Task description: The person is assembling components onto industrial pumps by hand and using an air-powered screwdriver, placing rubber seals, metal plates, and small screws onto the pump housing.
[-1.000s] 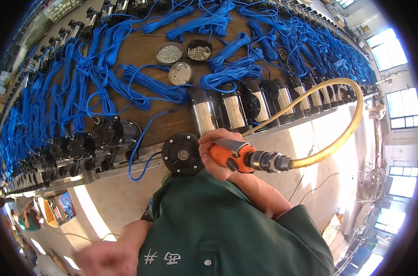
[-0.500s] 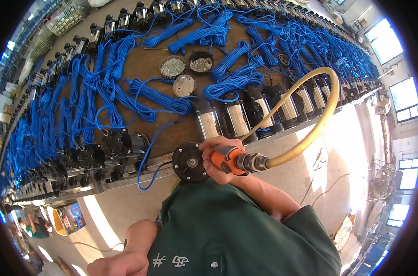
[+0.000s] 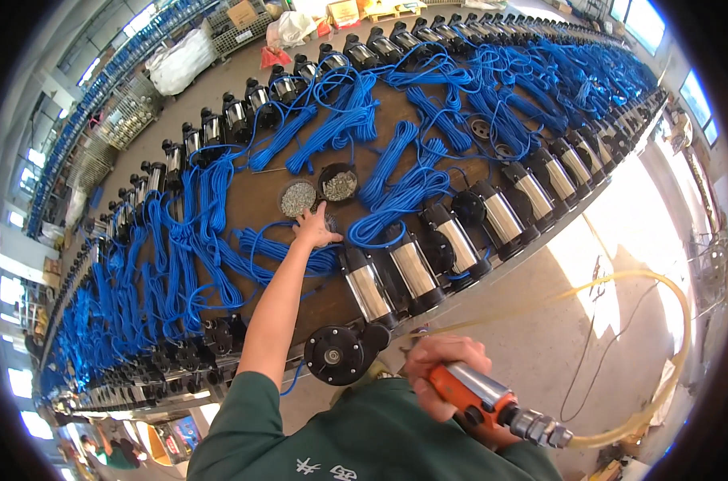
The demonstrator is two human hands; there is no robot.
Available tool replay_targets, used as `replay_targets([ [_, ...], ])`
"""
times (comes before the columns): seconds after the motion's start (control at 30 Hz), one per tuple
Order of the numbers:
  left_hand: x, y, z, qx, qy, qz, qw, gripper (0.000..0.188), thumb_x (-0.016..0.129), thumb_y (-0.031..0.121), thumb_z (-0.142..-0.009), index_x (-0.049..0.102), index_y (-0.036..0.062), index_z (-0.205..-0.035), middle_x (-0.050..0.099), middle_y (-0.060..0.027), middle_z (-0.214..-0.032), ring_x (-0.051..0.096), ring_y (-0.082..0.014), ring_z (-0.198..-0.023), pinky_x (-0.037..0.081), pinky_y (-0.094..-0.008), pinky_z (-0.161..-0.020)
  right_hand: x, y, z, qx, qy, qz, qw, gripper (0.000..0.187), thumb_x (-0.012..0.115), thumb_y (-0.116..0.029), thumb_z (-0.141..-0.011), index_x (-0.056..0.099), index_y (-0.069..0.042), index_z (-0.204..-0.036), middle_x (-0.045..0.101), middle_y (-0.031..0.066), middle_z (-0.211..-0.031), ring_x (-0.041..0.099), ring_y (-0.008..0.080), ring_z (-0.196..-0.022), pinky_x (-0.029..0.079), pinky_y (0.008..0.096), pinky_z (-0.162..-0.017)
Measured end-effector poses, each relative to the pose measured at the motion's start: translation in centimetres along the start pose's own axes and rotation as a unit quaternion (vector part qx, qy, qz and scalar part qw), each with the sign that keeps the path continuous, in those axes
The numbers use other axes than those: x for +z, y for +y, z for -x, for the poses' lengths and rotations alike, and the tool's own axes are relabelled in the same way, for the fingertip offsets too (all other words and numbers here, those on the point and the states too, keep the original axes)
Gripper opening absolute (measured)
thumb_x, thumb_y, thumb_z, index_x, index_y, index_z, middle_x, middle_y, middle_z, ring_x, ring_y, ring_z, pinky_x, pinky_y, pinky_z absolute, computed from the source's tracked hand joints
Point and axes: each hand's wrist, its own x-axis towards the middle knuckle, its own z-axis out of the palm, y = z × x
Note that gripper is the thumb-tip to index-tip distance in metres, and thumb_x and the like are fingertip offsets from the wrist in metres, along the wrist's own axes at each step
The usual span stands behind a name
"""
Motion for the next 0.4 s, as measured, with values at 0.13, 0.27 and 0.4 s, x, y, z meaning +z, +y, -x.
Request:
replay_targets([
  [0.13,-0.1,-0.1,-0.8,0.026,0.014,0.011,0.999,0.097,0.083,0.036,-0.055,0.038,0.0224,-0.14,0.038,-0.0245,-0.137,0.039,-0.0463,-0.125,0.034,-0.061,-0.1,-3.8,0.1,2.9,0.064,0.105,0.002,0.992,0.035,0.062,-0.004,-0.074,0.044,-0.001,-0.104,0.053,0.008,-0.063,0.055,0.019,-0.056,0.049,0.0346,-0.058],
  [0.27,-3.3,1.2,2.9,0.141,0.211,0.125,0.959,0.079,0.085,0.036,-0.054,0.055,0.0164,-0.125,0.051,-0.022,-0.113,0.055,-0.0402,-0.101,0.048,-0.0438,-0.088,-4.9,0.5,2.3,0.13,0.195,-0.044,0.971,0.036,0.061,-0.013,-0.079,0.041,-0.001,-0.107,0.044,0.0031,-0.064,0.046,0.0153,-0.055,0.043,0.0308,-0.056],
  [0.4,-5.9,0.7,6.9,0.154,0.321,0.28,0.892,0.076,0.085,0.032,-0.059,0.051,0.0107,-0.124,0.052,-0.0195,-0.108,0.056,-0.0355,-0.099,0.046,-0.0434,-0.089,-4.5,2.3,0.4,0.136,0.181,-0.1,0.969,0.04,0.056,-0.016,-0.079,0.04,0.001,-0.112,0.04,0.0023,-0.067,0.043,0.0135,-0.055,0.042,0.029,-0.056],
])
